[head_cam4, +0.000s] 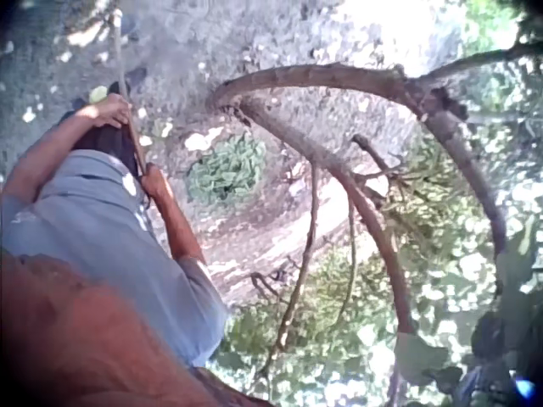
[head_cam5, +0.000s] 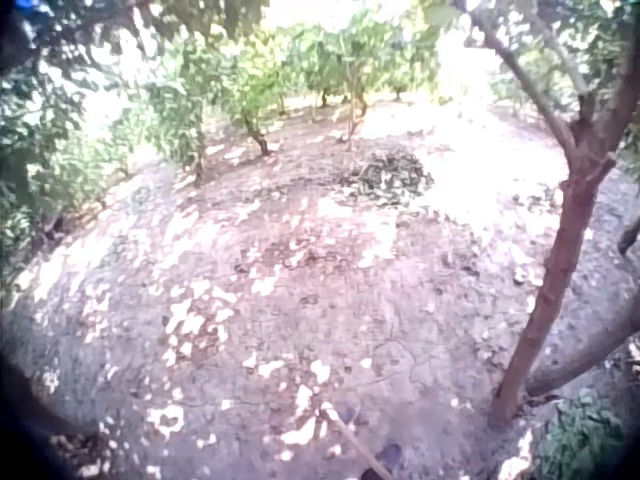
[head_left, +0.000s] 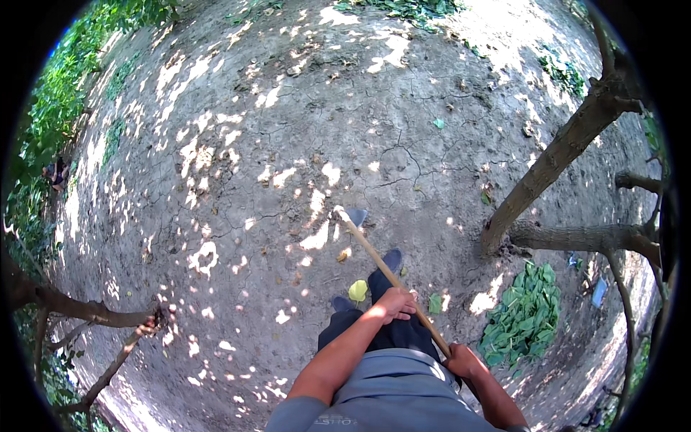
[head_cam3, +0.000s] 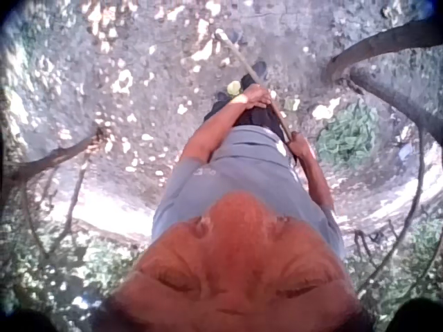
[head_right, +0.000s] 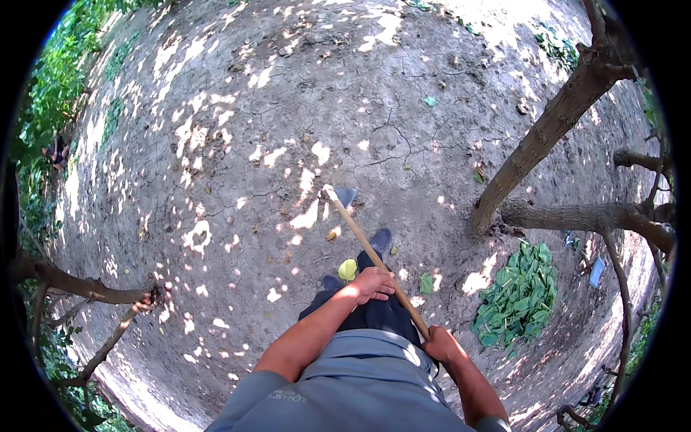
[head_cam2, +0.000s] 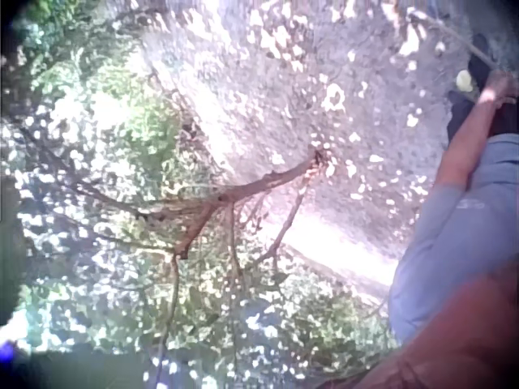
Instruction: The person uses a hoe to break up and level dry soil in an orchard. The person repeatedly strikes and drags the hoe across the ground, moving between trees and around piles of green leaves.
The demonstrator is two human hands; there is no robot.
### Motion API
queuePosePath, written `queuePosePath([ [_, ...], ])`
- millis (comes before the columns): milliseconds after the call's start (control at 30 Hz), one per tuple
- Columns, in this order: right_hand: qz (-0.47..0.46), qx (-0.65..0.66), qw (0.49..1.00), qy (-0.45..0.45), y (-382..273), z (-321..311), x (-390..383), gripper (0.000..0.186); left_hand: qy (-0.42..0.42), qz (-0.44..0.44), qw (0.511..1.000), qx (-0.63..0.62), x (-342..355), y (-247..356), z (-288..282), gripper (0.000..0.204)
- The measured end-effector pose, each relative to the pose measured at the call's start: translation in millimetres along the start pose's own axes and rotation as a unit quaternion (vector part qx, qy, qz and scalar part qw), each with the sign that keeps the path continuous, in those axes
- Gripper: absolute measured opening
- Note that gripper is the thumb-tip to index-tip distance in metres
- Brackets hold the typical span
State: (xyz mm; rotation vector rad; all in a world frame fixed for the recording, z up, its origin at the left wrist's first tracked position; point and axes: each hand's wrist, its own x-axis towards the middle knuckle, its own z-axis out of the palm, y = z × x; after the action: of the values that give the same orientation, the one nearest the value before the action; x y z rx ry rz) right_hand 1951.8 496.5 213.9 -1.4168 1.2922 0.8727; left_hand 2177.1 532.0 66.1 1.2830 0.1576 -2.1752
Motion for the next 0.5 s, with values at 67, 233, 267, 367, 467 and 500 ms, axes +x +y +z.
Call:
queuePosePath([
  [67, -0.029, -0.103, 0.994, 0.018, 1.3, -13.2, 3.1, 0.030, 0.018, 0.003, 1.000, 0.004, 11.0, 11.4, 8.5, 0.030],
  [233, -0.041, -0.151, 0.987, 0.028, -17.8, -63.6, 10.0, 0.029, 0.021, -0.012, 0.999, 0.041, 36.0, 40.2, 21.7, 0.031],
  [267, -0.047, -0.148, 0.987, 0.047, -23.7, -72.7, 13.1, 0.028, 0.021, -0.014, 0.999, 0.048, 38.0, 51.2, 23.3, 0.032],
  [367, -0.100, -0.123, 0.982, 0.107, -41.2, -96.6, 24.0, 0.027, 0.039, -0.021, 0.998, 0.039, 40.1, 80.5, 27.3, 0.035],
  [467, -0.103, -0.095, 0.982, 0.123, -79.0, -121.6, 33.1, 0.028, -0.040, 0.029, 0.997, -0.065, 42.9, 105.6, 19.3, 0.039],
  [500, -0.105, -0.046, 0.984, 0.136, -83.1, -123.3, 40.9, 0.032, -0.063, 0.059, 0.992, -0.090, 41.6, 119.1, 17.8, 0.041],
])
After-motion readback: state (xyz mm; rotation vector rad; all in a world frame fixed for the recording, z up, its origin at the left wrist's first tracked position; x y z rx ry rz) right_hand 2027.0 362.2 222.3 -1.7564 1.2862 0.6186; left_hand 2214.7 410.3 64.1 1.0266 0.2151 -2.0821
